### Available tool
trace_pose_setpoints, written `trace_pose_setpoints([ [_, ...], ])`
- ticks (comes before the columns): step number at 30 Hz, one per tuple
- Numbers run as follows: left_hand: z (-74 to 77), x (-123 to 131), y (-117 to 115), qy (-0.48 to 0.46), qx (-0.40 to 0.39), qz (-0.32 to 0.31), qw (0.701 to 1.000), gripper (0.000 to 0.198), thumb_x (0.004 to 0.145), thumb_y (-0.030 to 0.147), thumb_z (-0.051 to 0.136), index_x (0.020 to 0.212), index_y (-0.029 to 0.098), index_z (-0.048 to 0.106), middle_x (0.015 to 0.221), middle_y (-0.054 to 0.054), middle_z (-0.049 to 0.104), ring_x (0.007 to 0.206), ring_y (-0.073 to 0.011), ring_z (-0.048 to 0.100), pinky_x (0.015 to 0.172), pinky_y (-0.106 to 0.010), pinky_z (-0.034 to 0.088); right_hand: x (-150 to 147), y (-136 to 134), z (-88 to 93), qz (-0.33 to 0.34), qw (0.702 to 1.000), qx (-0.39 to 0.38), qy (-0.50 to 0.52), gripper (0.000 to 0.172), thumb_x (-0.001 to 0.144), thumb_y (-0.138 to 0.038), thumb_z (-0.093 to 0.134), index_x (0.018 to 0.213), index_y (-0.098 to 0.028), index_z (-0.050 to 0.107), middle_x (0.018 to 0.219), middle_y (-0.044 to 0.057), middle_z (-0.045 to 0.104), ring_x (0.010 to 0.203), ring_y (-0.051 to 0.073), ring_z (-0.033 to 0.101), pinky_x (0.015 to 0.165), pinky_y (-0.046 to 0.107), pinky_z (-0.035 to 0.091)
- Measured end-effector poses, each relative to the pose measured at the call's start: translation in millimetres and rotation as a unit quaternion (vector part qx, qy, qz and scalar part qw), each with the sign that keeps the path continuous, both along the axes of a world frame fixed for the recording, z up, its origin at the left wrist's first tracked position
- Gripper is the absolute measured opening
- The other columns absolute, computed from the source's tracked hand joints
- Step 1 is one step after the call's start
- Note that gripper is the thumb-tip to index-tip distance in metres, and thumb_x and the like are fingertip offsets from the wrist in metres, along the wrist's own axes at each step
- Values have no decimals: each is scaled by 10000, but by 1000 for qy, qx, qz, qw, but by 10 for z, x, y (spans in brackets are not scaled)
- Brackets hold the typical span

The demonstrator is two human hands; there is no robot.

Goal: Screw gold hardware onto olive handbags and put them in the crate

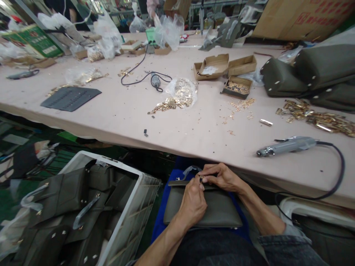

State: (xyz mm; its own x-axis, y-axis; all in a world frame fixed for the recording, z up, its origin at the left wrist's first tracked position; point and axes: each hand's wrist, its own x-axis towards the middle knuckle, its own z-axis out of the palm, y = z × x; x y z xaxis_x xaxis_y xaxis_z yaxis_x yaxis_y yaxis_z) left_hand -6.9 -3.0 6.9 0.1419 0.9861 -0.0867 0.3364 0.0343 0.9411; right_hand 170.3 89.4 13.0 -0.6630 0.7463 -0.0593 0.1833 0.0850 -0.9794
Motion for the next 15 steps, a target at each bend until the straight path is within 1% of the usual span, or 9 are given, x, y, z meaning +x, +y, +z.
trace_pose_setpoints([
  [2, 3, 0, -1, -25, -24, 3, 999, 286, 1004, 253, 386, 1151, 152, 610, 939, -80, 588, 621, -149, 587, 482, -239, 535, -8, 9, 14, 7, 1000, 8, -4, 280, 924, -404, 745, 1084, -187, 820, 868, 48, 674, 741, 150, 576, 648, 264, 417],
  [4, 19, -11, 9, -79, -64, 9, 995, 283, 1011, 304, 395, 1126, 157, 609, 857, -40, 571, 567, -127, 565, 473, -236, 558, -12, 16, 26, 11, 1000, 10, -8, 286, 931, -412, 734, 1082, -185, 820, 865, 51, 675, 740, 152, 577, 645, 264, 419],
  [5, 28, -21, 16, -115, -88, 10, 989, 294, 1015, 336, 401, 1113, 156, 612, 797, -13, 556, 534, -112, 540, 508, -255, 593, -11, 19, 30, 13, 1000, 11, -11, 285, 935, -413, 728, 1085, -188, 820, 866, 52, 676, 743, 153, 579, 647, 265, 421],
  [7, 37, -50, 30, -190, -132, 8, 973, 325, 1016, 399, 430, 1076, 148, 627, 668, 36, 516, 471, -85, 482, 627, -328, 654, -6, 22, 35, 16, 1000, 9, -15, 280, 941, -407, 723, 1104, -199, 816, 883, 52, 683, 762, 157, 593, 664, 267, 430],
  [9, 22, -85, 41, -243, -157, 2, 957, 343, 1001, 438, 484, 1016, 134, 644, 572, 60, 494, 436, -70, 443, 725, -395, 668, 2, 26, 32, 22, 1000, 7, -11, 280, 939, -402, 728, 1122, -208, 812, 906, 55, 691, 792, 164, 609, 688, 271, 444],
  [10, 6, -102, 45, -261, -164, 0, 951, 344, 991, 444, 512, 987, 128, 650, 542, 62, 495, 430, -70, 446, 748, -413, 667, 7, 28, 27, 25, 1000, 6, -10, 282, 937, -401, 732, 1129, -210, 810, 915, 57, 694, 805, 167, 615, 699, 272, 450],
  [12, -34, -133, 51, -291, -174, -2, 941, 334, 970, 439, 560, 956, 121, 661, 540, 48, 527, 442, -76, 487, 773, -429, 662, 15, 34, 10, 29, 1000, 3, -8, 290, 936, -401, 734, 1146, -215, 805, 922, 57, 693, 812, 168, 618, 709, 274, 456],
  [15, -76, -158, 62, -325, -179, -8, 929, 329, 954, 431, 603, 975, 113, 683, 649, 7, 609, 491, -93, 585, 793, -421, 654, 21, 42, -27, 31, 999, 7, -4, 301, 943, -411, 725, 1171, -228, 797, 917, 53, 687, 794, 164, 617, 694, 271, 454],
])
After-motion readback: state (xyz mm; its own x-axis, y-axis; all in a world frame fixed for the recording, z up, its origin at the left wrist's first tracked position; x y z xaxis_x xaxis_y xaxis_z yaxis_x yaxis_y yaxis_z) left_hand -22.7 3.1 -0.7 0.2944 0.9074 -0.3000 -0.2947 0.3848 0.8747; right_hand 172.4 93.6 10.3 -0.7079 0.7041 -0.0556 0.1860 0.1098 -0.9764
